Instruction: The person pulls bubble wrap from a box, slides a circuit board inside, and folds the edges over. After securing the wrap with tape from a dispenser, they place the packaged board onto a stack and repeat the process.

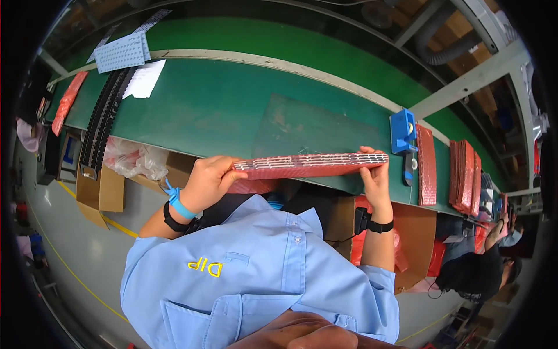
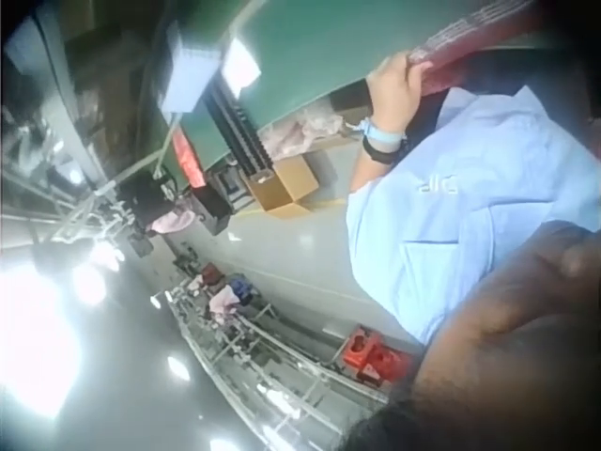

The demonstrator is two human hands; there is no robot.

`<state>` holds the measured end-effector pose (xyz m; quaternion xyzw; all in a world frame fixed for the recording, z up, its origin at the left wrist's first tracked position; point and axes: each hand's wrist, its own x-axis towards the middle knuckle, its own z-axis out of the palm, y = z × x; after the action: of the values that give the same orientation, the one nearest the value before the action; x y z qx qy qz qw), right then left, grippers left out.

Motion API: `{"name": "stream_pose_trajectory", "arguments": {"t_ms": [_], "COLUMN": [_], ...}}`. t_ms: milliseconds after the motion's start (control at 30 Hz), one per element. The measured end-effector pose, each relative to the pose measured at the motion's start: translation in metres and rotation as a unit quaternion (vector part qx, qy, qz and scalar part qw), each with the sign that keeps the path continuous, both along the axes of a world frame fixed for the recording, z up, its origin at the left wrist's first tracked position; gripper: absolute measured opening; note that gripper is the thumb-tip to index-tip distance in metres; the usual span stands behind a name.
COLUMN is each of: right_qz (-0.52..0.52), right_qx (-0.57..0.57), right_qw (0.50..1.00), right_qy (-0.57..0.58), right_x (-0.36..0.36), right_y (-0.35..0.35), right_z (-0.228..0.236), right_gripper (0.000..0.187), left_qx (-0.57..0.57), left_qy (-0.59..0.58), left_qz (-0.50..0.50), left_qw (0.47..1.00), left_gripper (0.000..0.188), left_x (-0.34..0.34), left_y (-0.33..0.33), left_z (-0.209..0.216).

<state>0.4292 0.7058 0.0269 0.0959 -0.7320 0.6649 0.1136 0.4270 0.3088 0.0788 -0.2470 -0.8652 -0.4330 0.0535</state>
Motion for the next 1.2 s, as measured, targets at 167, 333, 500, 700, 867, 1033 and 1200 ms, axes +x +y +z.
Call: {"name": "stream_pose_trajectory", "arguments": {"t_ms": [167, 333, 500, 700, 867, 1033, 1200], "right_qz": [0.046, 0.044, 0.113, 0.057, -0.007, 0.142, 0.011], "right_qx": [-0.027, 0.095, 0.246, 0.418, 0.420, 0.501, 0.560], "right_qw": [0.996, 0.992, 0.962, 0.902, 0.907, 0.853, 0.809], "right_qy": [-0.073, -0.068, -0.042, -0.094, -0.044, 0.044, 0.179], "right_x": [0.006, -0.030, -0.146, -0.246, -0.231, -0.079, -0.016], "right_y": [0.020, 0.035, 0.031, 0.019, -0.013, -0.103, -0.112], "right_z": [-0.010, 0.029, 0.097, 0.069, 0.036, 0.080, 0.031], "right_gripper": [0.048, 0.045, 0.048, 0.047, 0.038, 0.025, 0.028], "left_qx": [-0.013, 0.026, 0.027, 0.205, 0.287, 0.363, 0.233], "left_qy": [0.081, -0.056, -0.110, -0.354, -0.398, -0.437, -0.465], "left_qz": [-0.017, 0.003, -0.012, -0.017, -0.053, -0.095, -0.170], "left_qw": [0.997, 0.998, 0.993, 0.912, 0.870, 0.817, 0.837], "left_gripper": [0.017, 0.014, 0.017, 0.028, 0.023, 0.022, 0.019], "left_x": [0.004, 0.003, -0.003, -0.033, -0.043, -0.033, -0.023], "left_y": [0.003, -0.001, 0.033, 0.088, 0.094, 0.082, 0.065], "left_z": [-0.002, -0.015, -0.032, -0.065, -0.084, -0.074, -0.068]}}
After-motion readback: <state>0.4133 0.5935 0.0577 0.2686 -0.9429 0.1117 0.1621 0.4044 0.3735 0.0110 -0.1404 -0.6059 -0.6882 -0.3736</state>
